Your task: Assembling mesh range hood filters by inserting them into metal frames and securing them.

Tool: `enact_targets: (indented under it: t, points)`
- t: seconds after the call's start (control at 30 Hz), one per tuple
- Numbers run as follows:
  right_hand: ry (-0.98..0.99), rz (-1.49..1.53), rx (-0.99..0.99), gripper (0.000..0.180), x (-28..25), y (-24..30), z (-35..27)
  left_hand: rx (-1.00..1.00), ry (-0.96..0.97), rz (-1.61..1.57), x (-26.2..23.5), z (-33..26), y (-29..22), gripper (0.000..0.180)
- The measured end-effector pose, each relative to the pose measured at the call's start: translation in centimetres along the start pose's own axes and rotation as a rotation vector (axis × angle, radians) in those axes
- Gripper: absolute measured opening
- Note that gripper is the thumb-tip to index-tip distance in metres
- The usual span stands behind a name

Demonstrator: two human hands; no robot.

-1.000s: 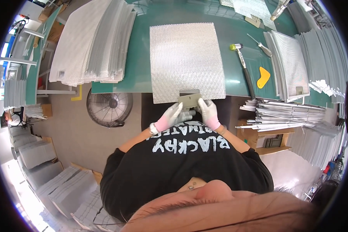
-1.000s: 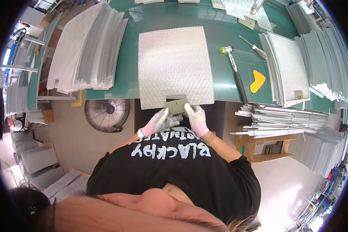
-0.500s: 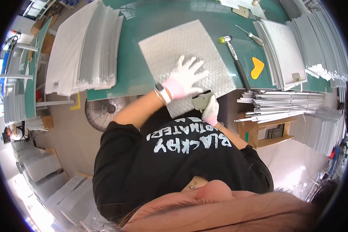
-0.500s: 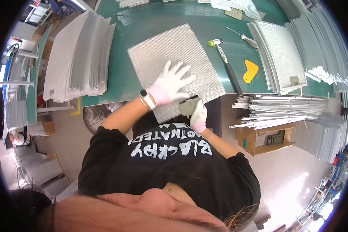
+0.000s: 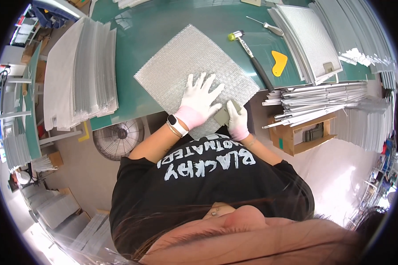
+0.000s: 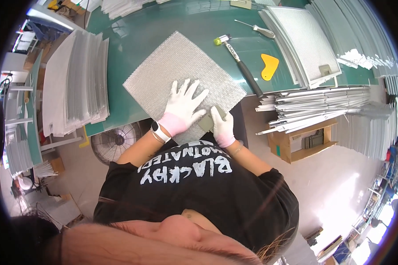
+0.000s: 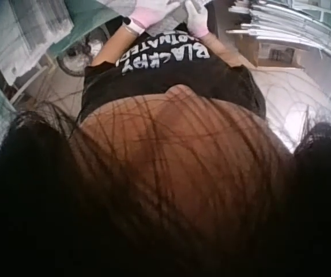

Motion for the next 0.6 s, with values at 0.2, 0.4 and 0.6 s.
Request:
enact_targets:
  t: [0.2,0.4,0.6]
  points:
    - [0.094,0.041,0.170,0.021,1.3,-0.9,1.6,-0.012,0.017,0.017,-0.6,0.0,0.8,0.064]
    - [0.023,0.086,0.124,0.018,1.6,-0.6,-0.1,0.012,-0.004,-0.008,-0.2,-0.4,0.6,0.061]
    - [-0.039,0.137,0.011,0.033,-0.4,-1.8,0.5,-0.049,-0.027,-0.081,-0.2,-0.2,-0.1,0.058]
Point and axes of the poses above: each hand's wrist, its own z-axis towards the middle knuckle, its own x-axis out of the palm, y = z × x, the point moved 4 cm from there along z, towards the middle knuckle, and after that the axes turned 5 degrees about z, right-handed, at the moved point
